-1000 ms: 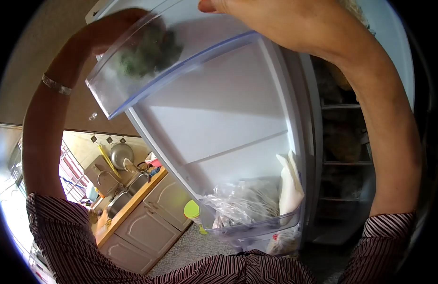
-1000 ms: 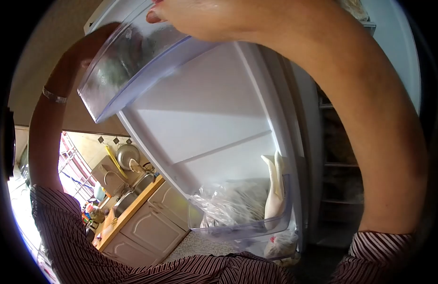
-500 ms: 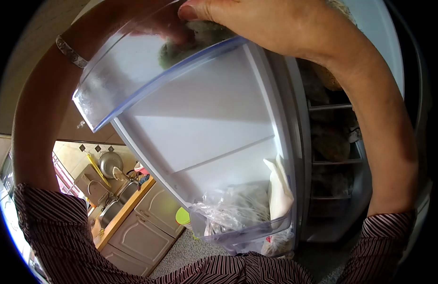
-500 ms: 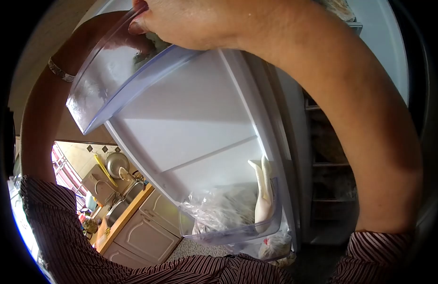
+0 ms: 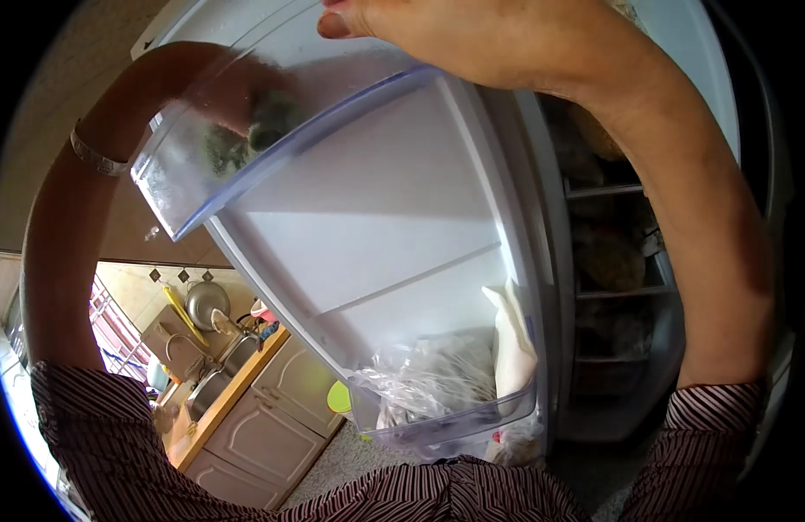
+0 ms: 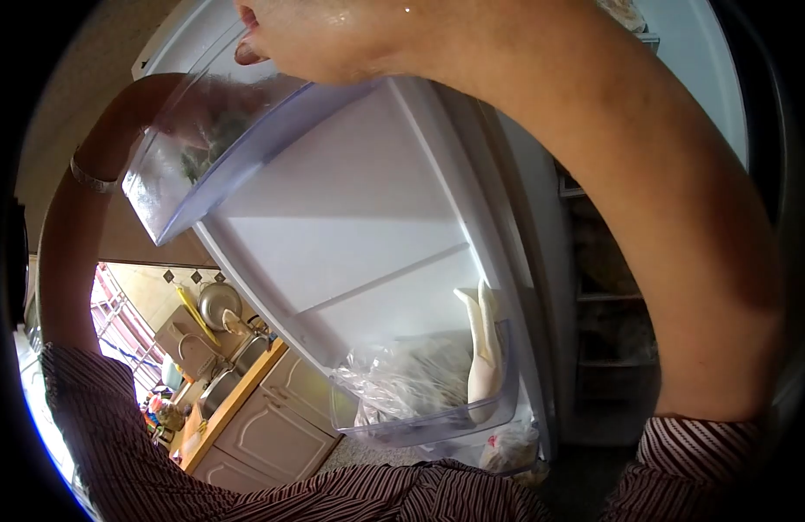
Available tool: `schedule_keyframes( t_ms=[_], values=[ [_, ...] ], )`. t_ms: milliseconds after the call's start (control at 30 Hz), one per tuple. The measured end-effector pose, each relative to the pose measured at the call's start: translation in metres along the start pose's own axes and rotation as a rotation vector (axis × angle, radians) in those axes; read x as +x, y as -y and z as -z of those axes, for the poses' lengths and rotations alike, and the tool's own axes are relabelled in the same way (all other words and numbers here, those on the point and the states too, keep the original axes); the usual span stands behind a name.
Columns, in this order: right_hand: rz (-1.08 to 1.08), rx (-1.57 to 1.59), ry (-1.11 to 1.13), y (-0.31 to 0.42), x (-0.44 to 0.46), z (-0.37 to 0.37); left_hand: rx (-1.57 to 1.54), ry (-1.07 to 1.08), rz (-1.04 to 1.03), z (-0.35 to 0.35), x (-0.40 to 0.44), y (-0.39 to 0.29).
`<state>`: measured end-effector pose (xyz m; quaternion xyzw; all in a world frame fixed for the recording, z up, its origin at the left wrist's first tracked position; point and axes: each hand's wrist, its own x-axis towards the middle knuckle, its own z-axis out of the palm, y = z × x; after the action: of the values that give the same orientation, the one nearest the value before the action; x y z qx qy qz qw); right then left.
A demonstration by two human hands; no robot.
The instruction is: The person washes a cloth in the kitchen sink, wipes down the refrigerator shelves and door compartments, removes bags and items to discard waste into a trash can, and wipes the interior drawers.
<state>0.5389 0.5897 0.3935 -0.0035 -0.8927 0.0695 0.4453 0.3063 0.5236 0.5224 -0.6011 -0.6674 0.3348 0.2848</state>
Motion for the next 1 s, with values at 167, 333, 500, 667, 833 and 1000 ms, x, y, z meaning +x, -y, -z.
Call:
schedule_keyframes(
  t_ms=[167,333,500,667,833,1000],
  values=[
    [0.19,-0.102,-0.144,-0.016,0.009,-0.017,-0.201,-0.19,0.117,0.017,0.002,-0.019],
    [-0.028,0.056,-0.012,0.0,0.008,0.0,-0.135,-0.229,0.116,0.031,0.031,-0.007],
    [0.252,-0.019,-0.202,-0.014,0.004,-0.019,-0.103,-0.204,-0.032,0.04,0.019,-0.009],
    [0.139,-0.027,-0.194,-0.01,0.005,-0.02,-0.096,-0.396,-0.104,0.023,-0.001,-0.024],
    [-0.15,-0.029,-0.136,0.001,0.026,-0.014,-0.25,-0.137,0.086,0.031,-0.003,-0.023],
    [0.254,-0.106,-0.422,-0.043,0.037,-0.038,-0.416,-0.192,-0.102,-0.009,0.001,0.014]
  ],
)
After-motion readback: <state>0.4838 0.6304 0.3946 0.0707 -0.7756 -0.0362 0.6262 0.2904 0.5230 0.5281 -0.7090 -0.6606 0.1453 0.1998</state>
